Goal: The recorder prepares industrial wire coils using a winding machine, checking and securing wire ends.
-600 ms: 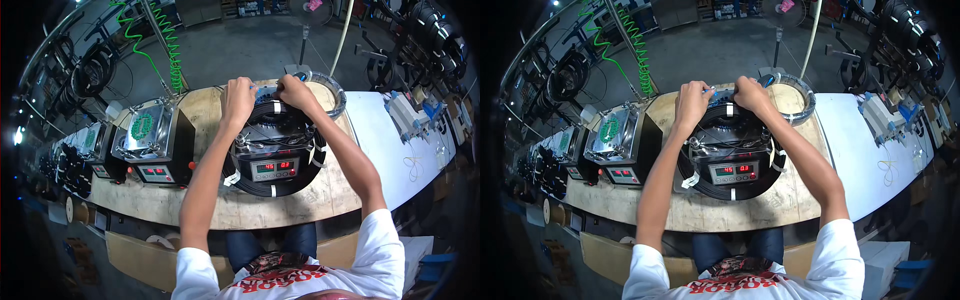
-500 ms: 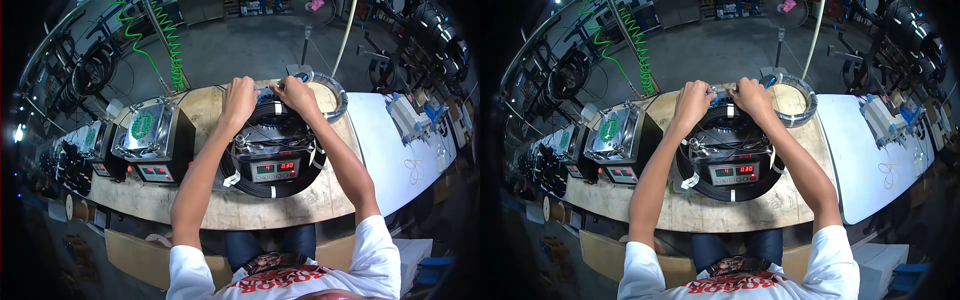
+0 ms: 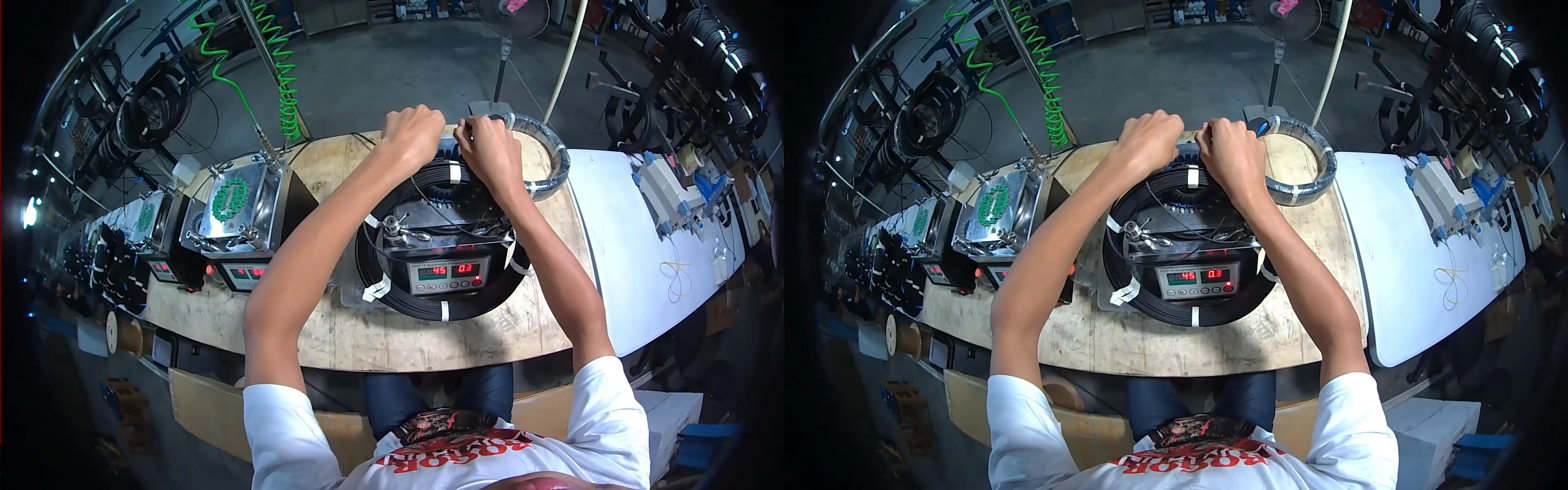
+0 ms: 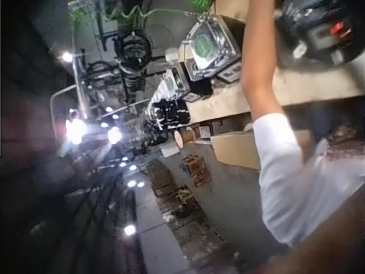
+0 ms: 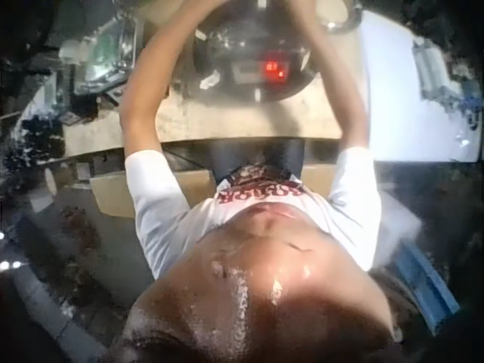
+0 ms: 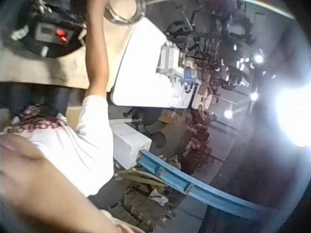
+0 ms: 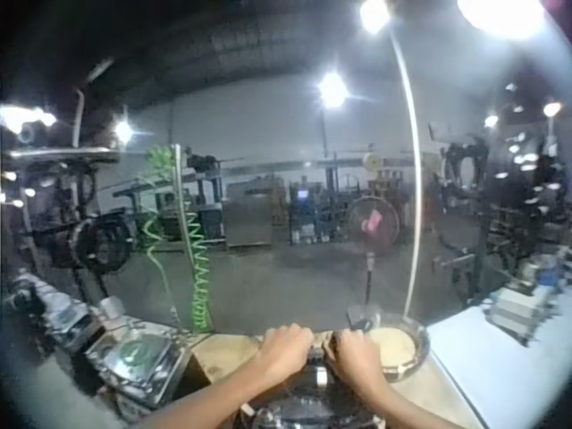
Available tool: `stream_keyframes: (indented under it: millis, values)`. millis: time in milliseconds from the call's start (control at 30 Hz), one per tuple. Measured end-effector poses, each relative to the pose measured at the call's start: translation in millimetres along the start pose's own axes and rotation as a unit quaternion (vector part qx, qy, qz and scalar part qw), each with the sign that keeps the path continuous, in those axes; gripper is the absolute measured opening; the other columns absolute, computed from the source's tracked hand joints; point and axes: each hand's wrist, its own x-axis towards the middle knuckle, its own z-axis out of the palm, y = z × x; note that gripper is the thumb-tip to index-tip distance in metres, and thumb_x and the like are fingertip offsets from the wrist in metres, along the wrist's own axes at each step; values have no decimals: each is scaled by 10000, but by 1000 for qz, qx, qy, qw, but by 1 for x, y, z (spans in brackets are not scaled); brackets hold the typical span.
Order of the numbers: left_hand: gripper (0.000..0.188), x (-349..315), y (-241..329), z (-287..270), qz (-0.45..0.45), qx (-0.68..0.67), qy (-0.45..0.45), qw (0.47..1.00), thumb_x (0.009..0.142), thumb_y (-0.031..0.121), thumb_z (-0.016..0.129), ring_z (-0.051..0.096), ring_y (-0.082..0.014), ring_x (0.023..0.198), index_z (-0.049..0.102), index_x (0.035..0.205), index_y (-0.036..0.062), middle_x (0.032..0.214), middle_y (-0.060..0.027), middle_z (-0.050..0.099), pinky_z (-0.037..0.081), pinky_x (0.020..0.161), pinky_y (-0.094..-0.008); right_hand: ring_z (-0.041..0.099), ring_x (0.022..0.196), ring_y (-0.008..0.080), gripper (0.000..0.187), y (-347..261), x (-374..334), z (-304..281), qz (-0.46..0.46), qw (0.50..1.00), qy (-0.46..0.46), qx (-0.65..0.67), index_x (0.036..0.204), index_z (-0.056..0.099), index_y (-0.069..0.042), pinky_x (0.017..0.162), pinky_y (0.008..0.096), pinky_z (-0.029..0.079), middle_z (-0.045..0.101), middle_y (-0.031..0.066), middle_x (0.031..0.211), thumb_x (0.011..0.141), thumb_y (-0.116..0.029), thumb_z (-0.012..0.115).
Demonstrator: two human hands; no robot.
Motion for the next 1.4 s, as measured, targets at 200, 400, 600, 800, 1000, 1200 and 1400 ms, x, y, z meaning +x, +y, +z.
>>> stream_keyframes:
  millis: [200, 400, 600, 800, 1000, 1200, 1400]
  values:
    - [231, 12, -1, -10, -21, -1, -79, 997, 745, 146, 801, 687, -379, 964, 721, 887, -17, 959, -230, 704, 558, 774, -457, 666, 670, 421, 328, 0, 0, -2, 12, 1000, 1, 3, 772, 708, -7, 616, 483, 541, 658, 232, 703, 928, -261, 572]
    - [207, 11, 6, -1, -31, -3, -60, 998, 725, -12, 702, 700, -353, 987, 749, 925, 11, 1014, -218, 713, 564, 828, -442, 669, 676, 418, 329, -2, -1, -4, 12, 1000, 5, -7, 771, 710, -10, 612, 482, 542, 659, 230, 702, 928, -264, 573]
    - [161, 8, -5, 10, -44, -55, -53, 996, 686, 4, 671, 688, -393, 933, 713, 840, -13, 941, -216, 707, 551, 783, -469, 672, 688, 415, 323, -3, -3, -5, -5, 1000, 9, 6, 782, 710, -12, 620, 484, 547, 663, 227, 707, 929, -264, 571]
    - [330, 13, -20, 62, -142, -157, -93, 973, 752, 130, 682, 637, -387, 1119, 712, 1061, 17, 1139, -251, 671, 514, 938, -450, 674, 732, 424, 308, 10, 2, 5, 7, 998, 30, 61, 847, 729, -8, 678, 480, 548, 665, 234, 712, 920, -267, 579]
    - [485, 3, -26, 71, -80, -400, 32, 913, 802, 167, 621, 645, -322, 1133, 636, 1279, 84, 1208, -187, 676, 469, 999, -356, 697, 843, 348, 379, 42, 42, 10, 37, 987, -50, 147, 1023, 723, -13, 798, 467, 541, 709, 221, 897, 891, -355, 630]
    - [519, 4, -21, 68, -113, -424, 18, 898, 840, 134, 582, 651, -279, 1141, 560, 1338, -10, 1184, -172, 695, 466, 995, -327, 681, 1030, 351, 583, 47, 92, 23, 127, 892, -409, -141, 1139, 714, -71, 869, 509, 537, 716, 137, 1103, 835, -565, 662]
    - [505, 3, -10, 61, -121, -421, 6, 899, 847, 147, 588, 643, -275, 1157, 573, 1328, -6, 1202, -162, 690, 455, 1006, -321, 699, 634, 269, 359, 122, 92, 20, 304, 861, -357, 197, 1030, 602, 73, 551, 350, 606, 677, 223, 810, 945, -274, 570]
